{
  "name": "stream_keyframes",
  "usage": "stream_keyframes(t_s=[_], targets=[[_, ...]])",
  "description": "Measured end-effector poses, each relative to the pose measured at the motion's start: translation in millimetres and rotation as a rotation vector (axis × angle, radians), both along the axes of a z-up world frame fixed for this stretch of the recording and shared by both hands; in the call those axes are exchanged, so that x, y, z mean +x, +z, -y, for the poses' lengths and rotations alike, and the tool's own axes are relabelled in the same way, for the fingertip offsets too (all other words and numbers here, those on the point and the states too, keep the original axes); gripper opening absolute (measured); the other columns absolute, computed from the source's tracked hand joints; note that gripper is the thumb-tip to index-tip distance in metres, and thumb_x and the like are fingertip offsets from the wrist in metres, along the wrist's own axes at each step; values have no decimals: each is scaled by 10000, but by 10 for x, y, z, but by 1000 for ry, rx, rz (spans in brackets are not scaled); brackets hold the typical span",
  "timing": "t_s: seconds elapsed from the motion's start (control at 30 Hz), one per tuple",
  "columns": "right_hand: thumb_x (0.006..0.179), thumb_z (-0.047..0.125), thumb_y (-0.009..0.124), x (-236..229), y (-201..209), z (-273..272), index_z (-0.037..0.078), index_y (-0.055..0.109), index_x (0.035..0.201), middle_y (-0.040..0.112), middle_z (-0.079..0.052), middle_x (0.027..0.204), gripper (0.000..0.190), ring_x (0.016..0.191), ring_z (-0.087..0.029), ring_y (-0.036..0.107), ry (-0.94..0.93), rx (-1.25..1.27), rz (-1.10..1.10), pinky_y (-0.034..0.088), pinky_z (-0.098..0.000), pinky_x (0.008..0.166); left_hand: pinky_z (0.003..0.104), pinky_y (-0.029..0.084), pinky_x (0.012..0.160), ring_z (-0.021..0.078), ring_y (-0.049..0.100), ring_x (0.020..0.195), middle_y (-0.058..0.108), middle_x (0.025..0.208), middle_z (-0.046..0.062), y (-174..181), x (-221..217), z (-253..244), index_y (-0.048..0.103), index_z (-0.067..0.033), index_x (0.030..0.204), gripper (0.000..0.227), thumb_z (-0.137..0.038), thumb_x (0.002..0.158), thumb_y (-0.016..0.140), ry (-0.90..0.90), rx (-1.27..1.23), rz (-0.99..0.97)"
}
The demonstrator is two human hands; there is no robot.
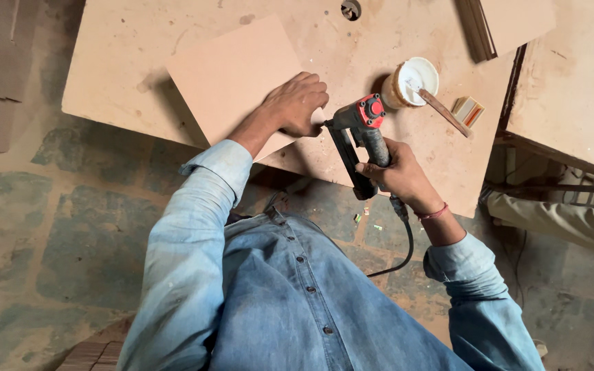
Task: The person assembles small cardboard boxes by applying glue to the edges and using a pneumatic nail gun to secure the sides. They repeatedly apply glue, position the panels, and staple the joints to form complete boxes.
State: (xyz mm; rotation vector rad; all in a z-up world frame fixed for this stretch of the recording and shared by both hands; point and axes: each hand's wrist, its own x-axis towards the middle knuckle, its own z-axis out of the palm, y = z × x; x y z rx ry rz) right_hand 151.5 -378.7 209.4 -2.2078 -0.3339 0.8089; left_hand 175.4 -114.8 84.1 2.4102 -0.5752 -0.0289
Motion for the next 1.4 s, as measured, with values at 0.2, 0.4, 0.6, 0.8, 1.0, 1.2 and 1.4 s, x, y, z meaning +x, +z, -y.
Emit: stream_keyframes(t_s=[0.2, 0.4, 0.6, 0.8, 1.0, 1.2, 1.4], targets=[[854, 102, 792, -122, 90, -82, -8, 653, 1139, 584, 16, 721, 336, 618, -67, 531, -71, 15, -63, 442, -256, 531, 536, 191, 1241, 327, 414, 1359, 533, 1371, 188, 1, -156, -2, 631, -57, 1313, 784, -363, 629, 861, 90, 168, 76], [827, 109, 788, -304, 135, -287, 18, 652, 1173, 535, 26, 666, 383, 534, -66, 477, -47, -24, -126, 392, -258, 463, 691, 121, 1199, 576, 147, 1485, 195, 1590, 380, -177, -1427, -247, 544, -19, 1442, 911, -482, 729, 868, 632, 62, 65], [834, 98, 781, -391, 127, -414, 4, 652, 1161, 528, 28, 661, 364, 536, -67, 480, -2, -57, -106, 399, -263, 466, 676, 237, 1203, 611, 209, 1476, 181, 1589, 429, -390, -1900, -221, 573, -10, 1432, 818, -445, 809, 877, 841, -25, 168], [813, 85, 771, -425, 119, -444, 21, 652, 1181, 527, 37, 648, 391, 531, -61, 482, 14, -70, -85, 400, -261, 460, 643, 340, 1180, 584, 329, 1452, 201, 1588, 421, -569, -1915, -159, 566, 3, 1438, 838, -448, 808, 886, 878, -73, 231], [844, 77, 776, -473, 144, -445, -18, 667, 1130, 527, 18, 648, 321, 538, -75, 473, 11, -104, -76, 386, -272, 470, 626, 359, 1177, 580, 332, 1450, 211, 1586, 422, -669, -1946, -194, 562, 11, 1439, 834, -445, 820, 886, 839, -84, 252], [842, 50, 753, -668, 57, -589, -19, 654, 1198, 597, 41, 752, 376, 639, -48, 506, 109, 50, -153, 451, -249, 560, 578, 463, 1076, 556, 462, 1357, 310, 1560, 404, -596, -2133, -219, 572, 5, 1421, 790, -432, 836, 874, 915, -155, 228], [841, 29, 746, -777, -43, -730, -32, 650, 1244, 600, -1, 732, 419, 660, -73, 542, 175, 18, -168, 492, -280, 623, 522, 506, 1056, 476, 564, 1287, 512, 1480, 303, -682, -2218, -217, 607, 9, 1390, 684, -379, 885, 857, 903, -209, 243]])
